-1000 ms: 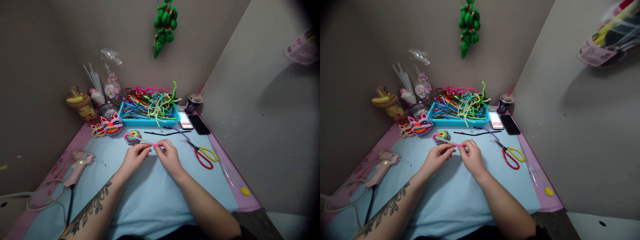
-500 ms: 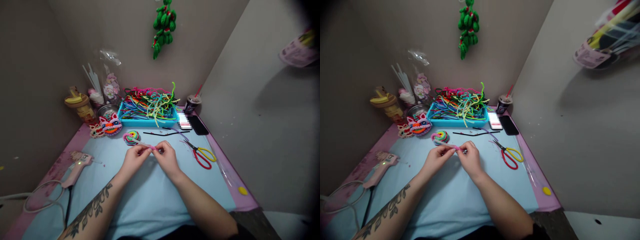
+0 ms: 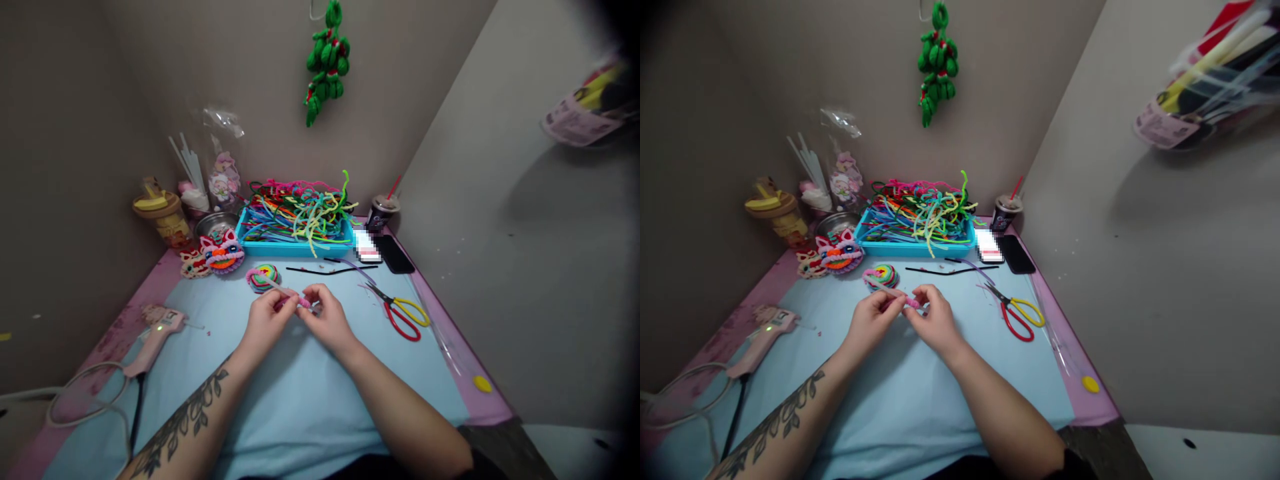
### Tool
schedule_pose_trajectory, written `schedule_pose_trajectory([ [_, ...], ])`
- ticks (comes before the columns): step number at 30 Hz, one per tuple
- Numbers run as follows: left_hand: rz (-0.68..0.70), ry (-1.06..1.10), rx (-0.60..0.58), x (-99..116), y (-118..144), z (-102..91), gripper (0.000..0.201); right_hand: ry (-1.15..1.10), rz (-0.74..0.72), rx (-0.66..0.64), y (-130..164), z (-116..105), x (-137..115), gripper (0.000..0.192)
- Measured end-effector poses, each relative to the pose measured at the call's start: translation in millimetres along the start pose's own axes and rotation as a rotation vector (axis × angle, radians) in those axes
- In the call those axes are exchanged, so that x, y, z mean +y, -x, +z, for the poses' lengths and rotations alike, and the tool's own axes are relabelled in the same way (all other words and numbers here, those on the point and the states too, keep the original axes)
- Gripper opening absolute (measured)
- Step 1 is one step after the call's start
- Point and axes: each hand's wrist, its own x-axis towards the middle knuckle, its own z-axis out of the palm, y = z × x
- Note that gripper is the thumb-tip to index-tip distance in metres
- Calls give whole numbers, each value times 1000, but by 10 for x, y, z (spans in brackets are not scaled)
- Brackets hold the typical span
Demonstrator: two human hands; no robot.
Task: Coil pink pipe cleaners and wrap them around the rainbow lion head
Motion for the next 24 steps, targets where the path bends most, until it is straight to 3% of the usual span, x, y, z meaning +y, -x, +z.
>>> schedule_pose_trajectory([
  [4,41,15,-46,-22,-23,-50,21,-148,68,-146,-36,-74,-29,23],
  [8,73,26,-84,-62,-33,-65,21,-142,84,-189,-54,-124,-69,26],
  [24,17,10,-114,-29,-33,-76,22,-172,179,-138,-73,-157,-5,24],
])
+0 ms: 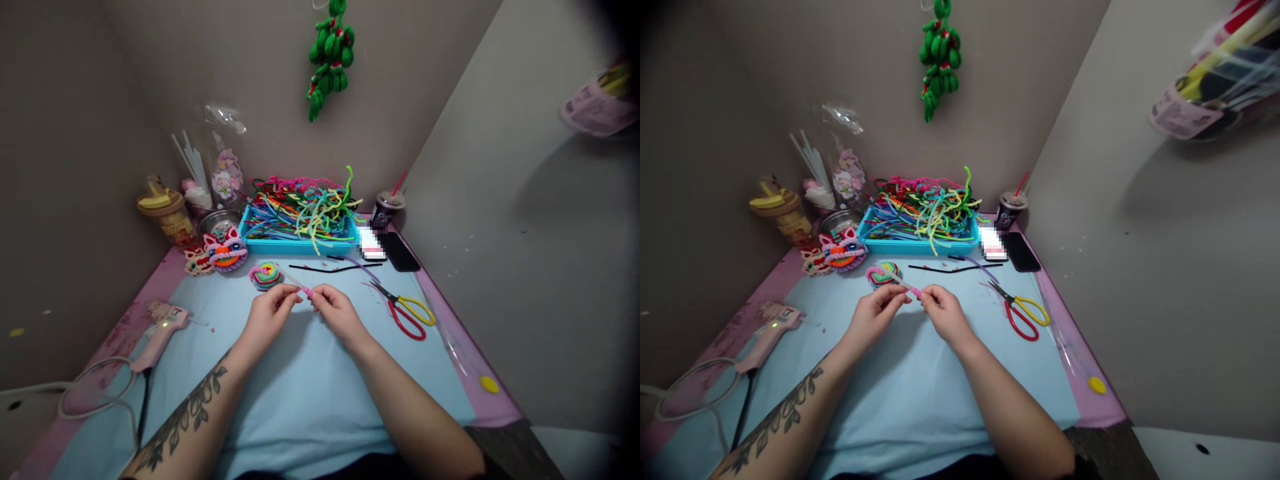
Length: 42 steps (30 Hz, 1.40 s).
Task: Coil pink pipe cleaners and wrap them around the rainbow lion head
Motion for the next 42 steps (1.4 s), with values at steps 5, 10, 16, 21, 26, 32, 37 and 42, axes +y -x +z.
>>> schedule_pose_trajectory([
  [5,-35,33,-3,31,6,2,21,8,-7,23,1,16,23,22],
  [10,-42,61,-20,21,7,10,23,29,-23,48,-3,37,50,20],
  [16,-52,64,-18,4,3,13,22,40,-38,76,-2,67,56,16],
  [21,-65,78,-19,14,5,20,23,56,-87,108,3,70,59,14],
  [26,-75,51,-4,18,3,31,24,96,-97,141,-6,81,123,10],
  [32,-67,49,18,-36,1,61,26,133,-96,200,-14,103,174,7],
  [37,-59,63,58,-97,-2,84,24,132,-80,225,-5,121,138,7],
  [42,-94,86,123,-89,-4,113,27,166,-78,265,-1,160,129,6],
])
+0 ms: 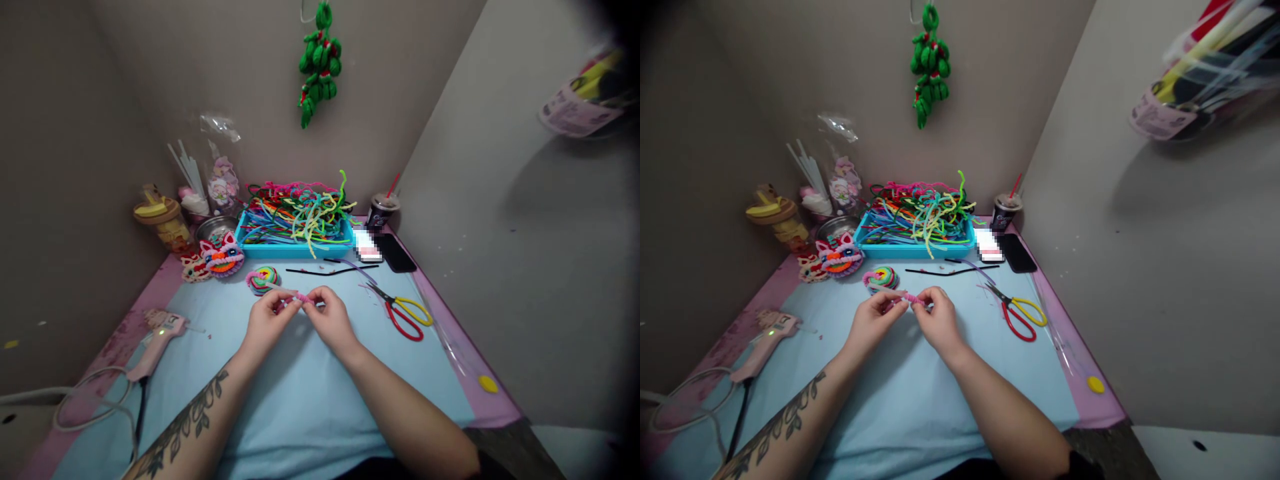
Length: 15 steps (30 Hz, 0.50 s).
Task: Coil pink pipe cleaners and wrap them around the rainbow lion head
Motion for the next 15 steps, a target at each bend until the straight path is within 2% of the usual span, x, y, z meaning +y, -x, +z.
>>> schedule_pose_trajectory([
  [9,-31,42,77,77,44,84,25,38,-73,55,34,26,-46,9],
  [13,28,-10,87,79,41,42,23,-9,-65,5,42,32,-49,13],
  [15,60,-32,74,68,30,4,23,-72,-64,-69,38,12,-44,24],
])
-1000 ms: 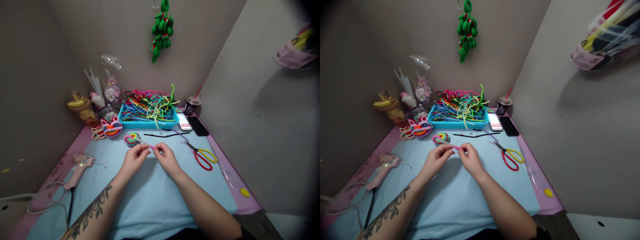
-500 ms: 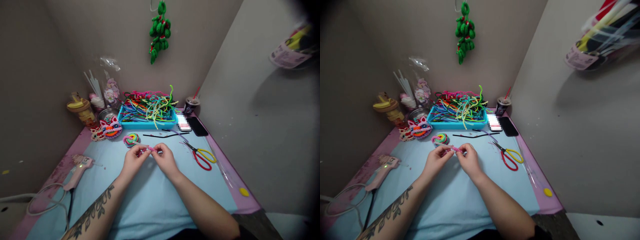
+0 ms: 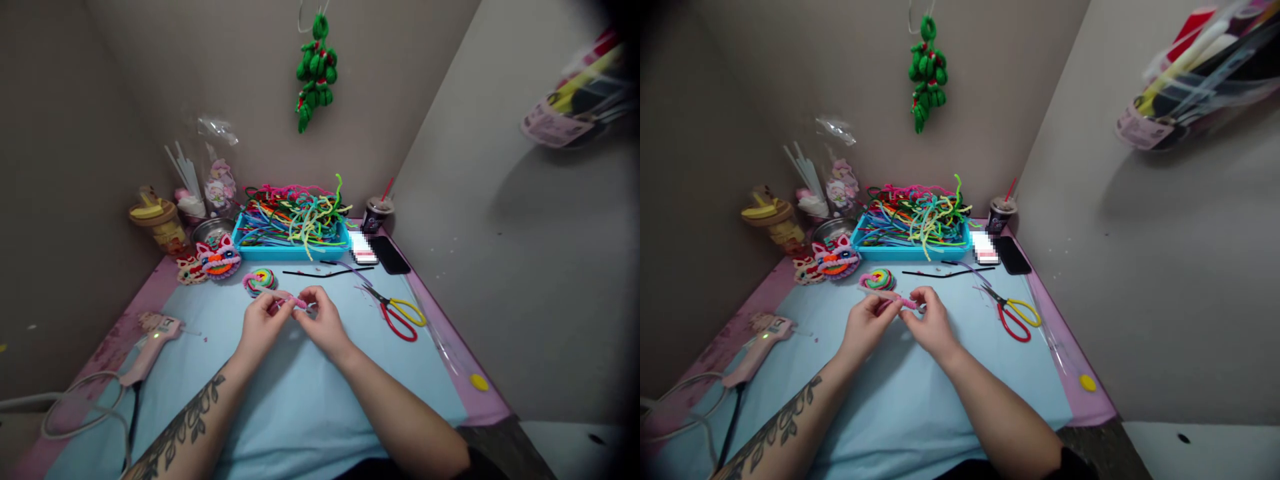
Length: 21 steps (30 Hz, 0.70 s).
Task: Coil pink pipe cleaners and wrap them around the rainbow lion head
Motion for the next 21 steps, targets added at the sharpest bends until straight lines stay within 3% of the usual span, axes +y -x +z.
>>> schedule_pose_trajectory([
  [9,87,4,-203,30,-27,-98,19,-158,41,-355,-67,-177,-68,36],
  [17,113,-76,-180,15,-60,-121,19,-257,155,-261,-81,-150,-10,36],
  [21,45,-51,-159,-4,-55,-116,27,-302,192,-201,-89,-147,33,34],
])
